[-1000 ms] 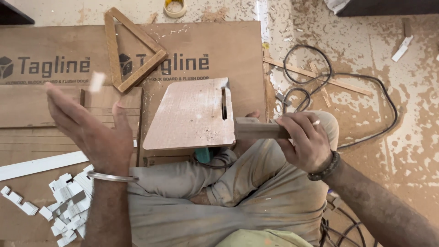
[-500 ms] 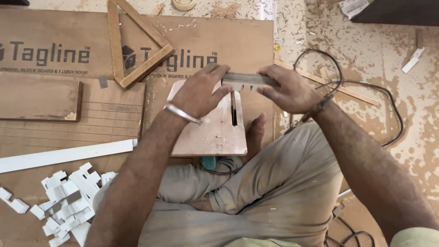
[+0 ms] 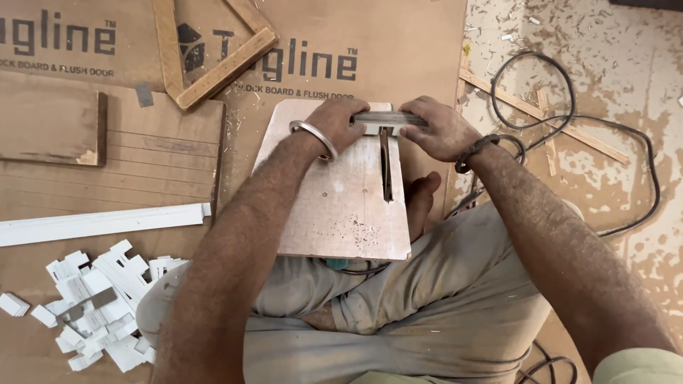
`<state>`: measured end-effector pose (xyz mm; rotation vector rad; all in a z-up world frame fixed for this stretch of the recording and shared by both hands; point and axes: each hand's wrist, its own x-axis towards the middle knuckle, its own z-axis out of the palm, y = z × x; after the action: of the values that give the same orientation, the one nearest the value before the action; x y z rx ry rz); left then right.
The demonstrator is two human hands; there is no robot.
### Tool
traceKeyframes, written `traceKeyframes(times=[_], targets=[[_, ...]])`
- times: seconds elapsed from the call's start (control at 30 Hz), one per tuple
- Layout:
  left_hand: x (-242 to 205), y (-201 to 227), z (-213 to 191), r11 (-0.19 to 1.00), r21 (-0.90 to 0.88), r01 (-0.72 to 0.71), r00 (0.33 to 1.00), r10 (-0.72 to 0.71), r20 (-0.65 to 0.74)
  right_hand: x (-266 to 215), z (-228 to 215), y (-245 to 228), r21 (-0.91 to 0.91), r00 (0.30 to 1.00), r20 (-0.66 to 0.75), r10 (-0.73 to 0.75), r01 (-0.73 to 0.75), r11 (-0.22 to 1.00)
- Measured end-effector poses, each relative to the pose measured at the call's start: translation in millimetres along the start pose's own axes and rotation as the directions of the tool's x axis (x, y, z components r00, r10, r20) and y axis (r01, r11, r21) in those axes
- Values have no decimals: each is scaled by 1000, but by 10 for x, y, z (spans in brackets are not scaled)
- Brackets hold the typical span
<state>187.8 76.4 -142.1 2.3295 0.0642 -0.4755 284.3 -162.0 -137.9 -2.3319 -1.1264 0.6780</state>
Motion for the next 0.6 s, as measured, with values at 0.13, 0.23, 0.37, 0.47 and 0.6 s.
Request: traceKeyframes(times=[0.13,0.23,0.37,0.47,0.6], targets=[[-17,60,-5,998,-11,56,996,-55,67,-20,56,25,35,999,33,42,-43,998],[-29,75,-22,997,5,77,992,-77,104,-32,47,2,58,991,65,115,-119,991],[-93,124,-15,995,-14,98,986,-95,136,-85,47,-29,50,988,77,134,-138,989],[-135,161,-18,995,-23,102,986,-98,136,-112,51,-39,51,985,78,156,-160,986],[-191,206,-67,996,2,87,988,-87,127,-126,59,-21,64,987,78,139,-144,987]])
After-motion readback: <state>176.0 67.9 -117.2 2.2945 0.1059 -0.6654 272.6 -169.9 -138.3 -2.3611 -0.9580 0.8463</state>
